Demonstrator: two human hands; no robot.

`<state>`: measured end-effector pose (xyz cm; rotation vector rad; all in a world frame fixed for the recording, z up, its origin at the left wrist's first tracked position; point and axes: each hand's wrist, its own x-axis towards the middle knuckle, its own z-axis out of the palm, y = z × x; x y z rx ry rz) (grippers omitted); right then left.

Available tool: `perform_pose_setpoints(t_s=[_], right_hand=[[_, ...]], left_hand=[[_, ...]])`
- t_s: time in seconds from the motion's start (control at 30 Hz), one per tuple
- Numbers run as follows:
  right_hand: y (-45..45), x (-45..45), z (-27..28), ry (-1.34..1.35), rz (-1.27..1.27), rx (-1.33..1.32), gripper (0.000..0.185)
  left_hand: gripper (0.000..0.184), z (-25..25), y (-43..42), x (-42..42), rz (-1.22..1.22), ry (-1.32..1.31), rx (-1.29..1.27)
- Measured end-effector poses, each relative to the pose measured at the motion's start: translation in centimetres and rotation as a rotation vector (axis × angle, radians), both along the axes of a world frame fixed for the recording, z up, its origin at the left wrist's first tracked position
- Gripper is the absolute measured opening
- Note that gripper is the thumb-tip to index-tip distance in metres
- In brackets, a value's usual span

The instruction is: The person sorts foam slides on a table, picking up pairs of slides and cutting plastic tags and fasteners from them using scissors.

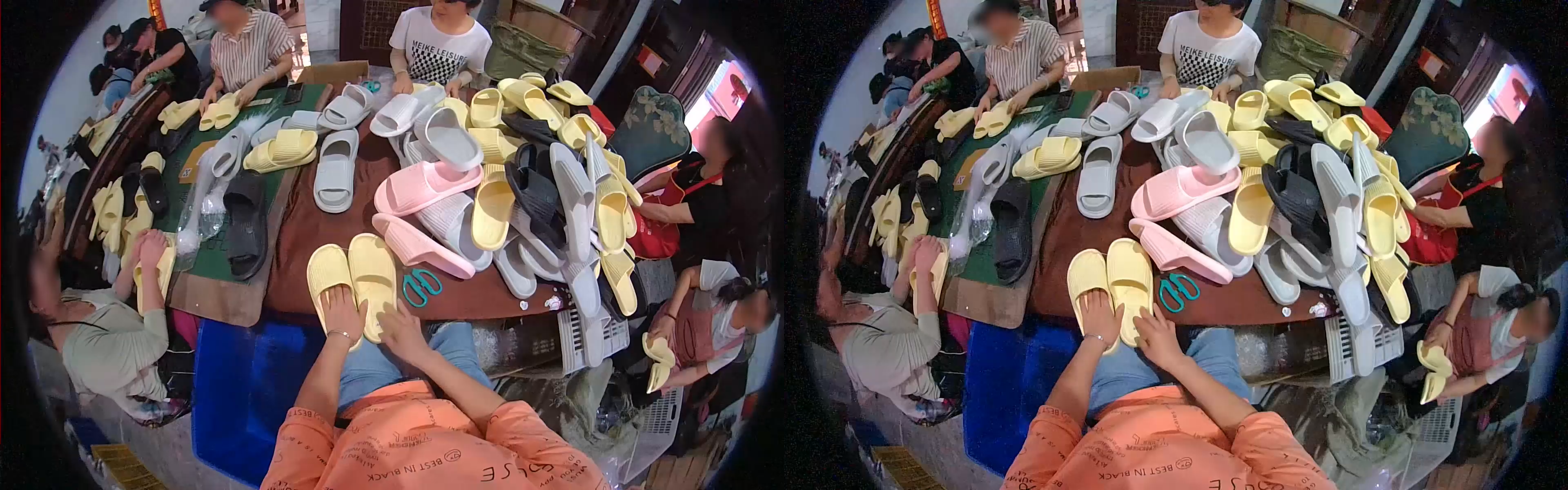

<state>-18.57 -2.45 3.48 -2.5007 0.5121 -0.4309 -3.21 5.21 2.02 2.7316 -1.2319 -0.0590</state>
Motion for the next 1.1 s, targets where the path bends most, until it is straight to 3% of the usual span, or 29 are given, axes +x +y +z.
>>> perform_pose_setpoints(t_s=[0.07,0.1,0.17,0.2,0.27,0.33,0.4,0.47,0.63,0.9,1.1], right_hand=[[-0.5,0.6,1.9,-0.179,-0.036,0.149,0.031],[-0.3,1.5,4.7,-0.370,-0.123,0.138,0.016],[0.0,0.9,11.7,-0.365,-0.154,0.574,0.027],[0.0,0.6,14.5,-0.529,-0.043,0.636,0.039],[0.2,-1.7,21.9,-0.755,0.315,0.836,0.039],[0.1,-3.5,27.8,-0.971,1.040,1.185,0.034],[0.1,-3.8,30.9,-1.027,1.666,1.134,0.031],[0.4,-4.6,33.3,-1.041,1.874,1.062,0.032],[1.2,-4.7,34.3,-1.256,1.895,0.966,0.036],[1.7,-5.6,33.6,-1.358,1.794,0.867,0.040],[1.0,-4.5,35.1,-1.232,1.831,0.784,0.038]], left_hand=[[0.064,0.2,0.0,-0.1,0.002,-0.011,-0.004],[0.064,-0.4,0.0,0.0,0.002,-0.028,-0.006],[0.064,-0.7,0.1,0.0,-0.004,-0.060,-0.018],[0.064,-0.9,0.1,0.0,0.001,-0.047,-0.020],[0.064,-0.5,0.0,0.0,0.006,-0.039,0.005],[0.062,-0.4,0.0,0.0,-0.002,-0.027,-0.013],[0.060,0.0,0.0,-0.1,0.002,-0.022,-0.024],[0.062,-0.1,-0.1,-0.1,0.010,-0.020,-0.005],[0.062,-0.2,-0.1,-0.1,0.012,-0.057,-0.030],[0.060,-0.8,0.0,0.0,0.009,-0.071,-0.030],[0.059,-0.9,0.0,0.0,0.004,-0.098,-0.041]])
